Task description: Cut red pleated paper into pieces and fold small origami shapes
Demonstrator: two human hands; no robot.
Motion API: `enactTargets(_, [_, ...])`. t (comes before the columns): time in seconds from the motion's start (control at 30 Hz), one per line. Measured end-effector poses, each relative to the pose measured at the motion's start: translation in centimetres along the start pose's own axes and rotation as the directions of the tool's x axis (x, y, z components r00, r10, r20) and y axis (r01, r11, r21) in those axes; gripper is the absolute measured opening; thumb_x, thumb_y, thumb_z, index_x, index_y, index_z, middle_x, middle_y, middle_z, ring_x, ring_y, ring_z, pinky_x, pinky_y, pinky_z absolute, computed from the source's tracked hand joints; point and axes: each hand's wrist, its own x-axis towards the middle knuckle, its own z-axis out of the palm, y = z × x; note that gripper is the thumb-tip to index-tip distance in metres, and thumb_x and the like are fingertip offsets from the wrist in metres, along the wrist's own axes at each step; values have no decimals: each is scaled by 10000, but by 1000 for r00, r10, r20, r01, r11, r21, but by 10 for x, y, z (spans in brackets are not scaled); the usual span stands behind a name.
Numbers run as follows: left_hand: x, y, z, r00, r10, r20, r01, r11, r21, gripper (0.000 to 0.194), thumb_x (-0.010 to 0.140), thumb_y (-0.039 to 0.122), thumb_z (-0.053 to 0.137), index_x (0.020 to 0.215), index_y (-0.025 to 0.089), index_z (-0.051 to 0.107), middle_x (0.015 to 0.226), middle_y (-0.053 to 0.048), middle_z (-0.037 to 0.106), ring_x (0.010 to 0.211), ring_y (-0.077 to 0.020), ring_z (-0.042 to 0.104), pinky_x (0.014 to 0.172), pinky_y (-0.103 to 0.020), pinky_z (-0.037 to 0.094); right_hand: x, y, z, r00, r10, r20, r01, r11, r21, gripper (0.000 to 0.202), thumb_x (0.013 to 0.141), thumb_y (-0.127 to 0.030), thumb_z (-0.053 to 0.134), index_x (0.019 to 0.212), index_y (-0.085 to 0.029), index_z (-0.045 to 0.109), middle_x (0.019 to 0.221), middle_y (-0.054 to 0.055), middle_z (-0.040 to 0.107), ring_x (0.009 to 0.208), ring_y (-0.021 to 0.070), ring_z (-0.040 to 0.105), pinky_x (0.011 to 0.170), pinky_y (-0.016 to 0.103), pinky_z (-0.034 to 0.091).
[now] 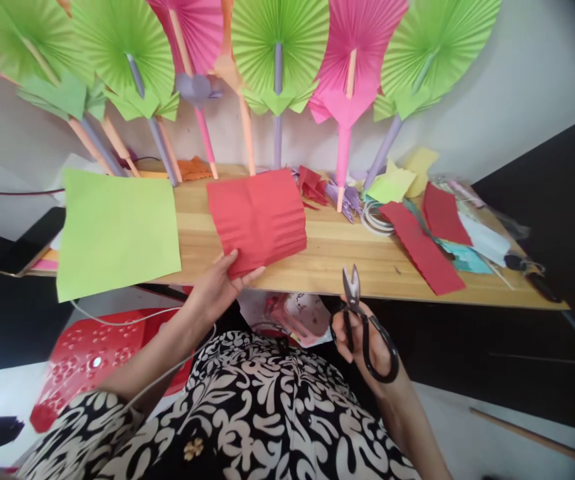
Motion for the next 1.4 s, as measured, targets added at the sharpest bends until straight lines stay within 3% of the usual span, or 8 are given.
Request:
enactTargets(0.13, [-15,-20,-2,991,-119,-61,110,986,-129,97,939,120,586,938,133,682,1175,-93,728,1057,-219,708,901,-448,652,-11,15,7,995,46,92,-43,999,-33,588,856,-701,608,1294,-310,584,944,40,601,720,157,553,547,254,501])
enactTargets(0.3, [-36,-36,-21,985,-167,-34,167,986,-13,165,910,215,659,1011,95,709,1110,-138,750,931,-237,738,757,-371,679,-19,25,6,975,139,173,-116,984,-135,561,918,-666,541,1363,-324,519,1179,74,606,850,182,639,760,325,566])
enactTargets(0.5, [-43,-63,-47,953,-274,129,243,946,215,422,733,459,840,875,79,725,838,-145,761,677,-202,723,570,-270,611,-13,34,7,968,137,211,-81,965,-251,551,898,-590,626,1338,-275,522,1125,99,641,969,227,619,742,333,575])
enactTargets(0.7, [-35,-84,-49,929,-340,144,264,884,385,424,680,511,840,701,102,727,729,-108,734,522,-116,606,466,-215,485,-13,33,11,979,117,166,-70,961,-269,500,867,-540,687,1274,-276,566,1025,82,669,846,198,609,662,300,551])
enactTargets(0.83, [-32,-83,-47,952,-289,100,225,883,412,418,673,517,821,603,125,694,609,-57,680,450,-87,524,409,-201,385,-18,28,3,983,134,129,-90,950,-300,479,863,-526,699,1246,-266,577,998,84,678,801,190,605,615,283,526])
enactTargets(0.97, [-31,-76,-48,964,-259,67,218,906,363,405,651,498,838,600,127,684,607,-44,670,465,-93,536,402,-201,360,-23,28,-4,971,221,93,-174,918,-357,467,884,-529,675,1242,-244,581,1008,90,685,789,186,597,604,278,500])
enactTargets(1.13, [-34,-70,-43,960,-270,71,228,905,358,403,656,491,839,589,129,676,595,-41,667,464,-93,536,406,-203,358,-20,31,10,933,338,121,-281,897,-340,536,843,-618,686,1192,-229,572,933,77,681,759,183,591,585,274,465])
enactTargets(1.4, [-35,-69,-38,960,-269,79,219,895,388,369,696,466,811,599,137,675,602,-38,664,480,-95,539,420,-206,371,-1,33,26,924,314,216,-238,918,-316,501,877,-617,643,1188,-233,563,1003,84,675,827,188,603,634,284,464])
